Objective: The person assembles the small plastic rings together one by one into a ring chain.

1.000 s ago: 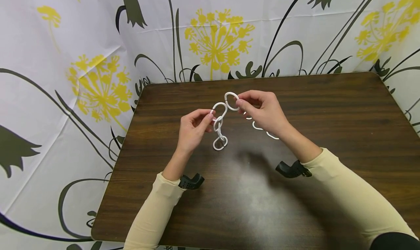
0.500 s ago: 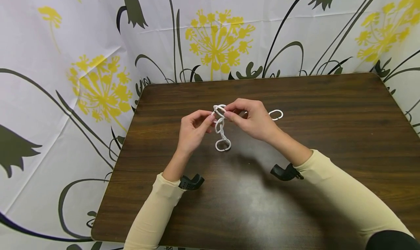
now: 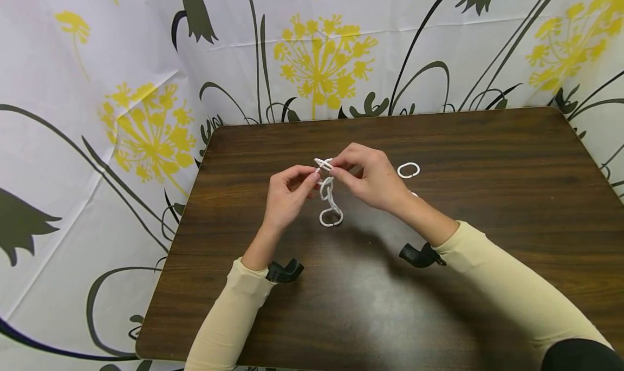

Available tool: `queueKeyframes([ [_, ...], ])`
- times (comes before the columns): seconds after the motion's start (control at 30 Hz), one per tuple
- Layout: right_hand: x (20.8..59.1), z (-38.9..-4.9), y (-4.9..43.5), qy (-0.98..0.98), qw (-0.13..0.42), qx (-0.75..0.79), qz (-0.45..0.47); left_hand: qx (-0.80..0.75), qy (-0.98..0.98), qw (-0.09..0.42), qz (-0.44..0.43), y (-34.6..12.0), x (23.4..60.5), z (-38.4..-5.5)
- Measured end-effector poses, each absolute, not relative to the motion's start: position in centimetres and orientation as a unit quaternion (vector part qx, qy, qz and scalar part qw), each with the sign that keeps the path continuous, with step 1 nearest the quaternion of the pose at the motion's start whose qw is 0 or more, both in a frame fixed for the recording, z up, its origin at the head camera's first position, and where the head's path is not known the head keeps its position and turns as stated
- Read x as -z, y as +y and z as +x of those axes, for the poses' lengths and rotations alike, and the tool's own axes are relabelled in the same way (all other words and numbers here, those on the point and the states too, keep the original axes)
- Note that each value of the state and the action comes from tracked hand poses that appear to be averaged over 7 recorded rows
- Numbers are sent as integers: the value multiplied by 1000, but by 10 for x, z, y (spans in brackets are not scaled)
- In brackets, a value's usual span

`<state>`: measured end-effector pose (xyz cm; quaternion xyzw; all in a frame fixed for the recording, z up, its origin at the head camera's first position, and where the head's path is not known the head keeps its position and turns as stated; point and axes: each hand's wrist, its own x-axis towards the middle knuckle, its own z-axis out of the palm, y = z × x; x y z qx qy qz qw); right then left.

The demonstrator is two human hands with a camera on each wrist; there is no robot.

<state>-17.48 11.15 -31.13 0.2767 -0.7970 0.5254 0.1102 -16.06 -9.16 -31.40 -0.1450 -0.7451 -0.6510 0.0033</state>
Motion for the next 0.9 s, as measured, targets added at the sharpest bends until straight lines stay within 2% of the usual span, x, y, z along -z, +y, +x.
queueKeyframes([
  [0.23, 311, -178, 115, -779, 114, -579, 210, 659, -741, -1, -132, -92, 314, -161],
  [0.47, 310, -182, 116, -758, 69, -632, 146, 667, -733, 2, -129, -100, 346, -172],
  [0.9, 307, -180, 109, -715, -7, -687, 128, 691, -707, -6, -153, -99, 339, -174],
])
